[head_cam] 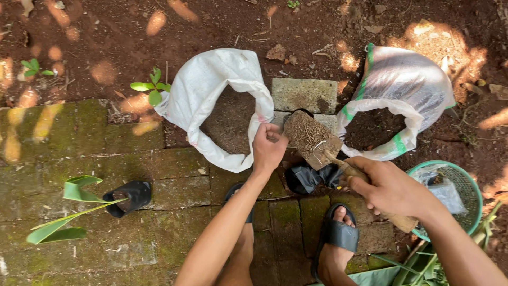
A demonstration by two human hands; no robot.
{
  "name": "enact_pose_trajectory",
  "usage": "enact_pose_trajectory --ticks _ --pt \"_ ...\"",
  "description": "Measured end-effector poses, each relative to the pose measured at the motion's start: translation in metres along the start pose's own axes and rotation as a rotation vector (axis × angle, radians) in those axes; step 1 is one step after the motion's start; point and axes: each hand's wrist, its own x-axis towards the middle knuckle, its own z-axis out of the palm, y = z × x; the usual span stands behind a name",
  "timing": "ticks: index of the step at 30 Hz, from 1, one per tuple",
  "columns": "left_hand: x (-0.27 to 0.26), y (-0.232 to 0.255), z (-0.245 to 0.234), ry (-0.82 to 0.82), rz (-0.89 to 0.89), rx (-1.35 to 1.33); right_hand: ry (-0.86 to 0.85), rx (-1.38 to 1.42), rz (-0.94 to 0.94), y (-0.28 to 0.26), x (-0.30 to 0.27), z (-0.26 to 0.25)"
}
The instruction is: The person prepares a small black plastic planter bag by folding the rim and then fills it with soil from a white bag using a hand trowel.
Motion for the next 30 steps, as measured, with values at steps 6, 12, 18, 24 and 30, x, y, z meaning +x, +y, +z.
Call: enact_pose_trajectory --ticks 6,12,18,24,30 --pt "0.008 -0.002 0.017 0.087 -0.020 -0.033 -0.039 -0.031 0.027 -0.001 0.000 -0.021" --pt "0.006 -0.004 0.020 0.167 0.097 -0.057 -0.046 -0.077 0.010 0.014 0.012 -0.020" --pt "0.008 -0.010 0.024 0.132 0.203 -0.067 -0.088 -0.111 -0.004 0.011 0.019 -0.022" --pt "-0.001 -0.015 0.027 0.077 0.326 -0.047 -0.141 -0.283 0.008 -0.002 0.029 -0.028" --pt "-0.003 -0.019 0.027 0.048 0.356 -0.004 -0.242 -0.390 0.141 -0.057 0.027 -0.042"
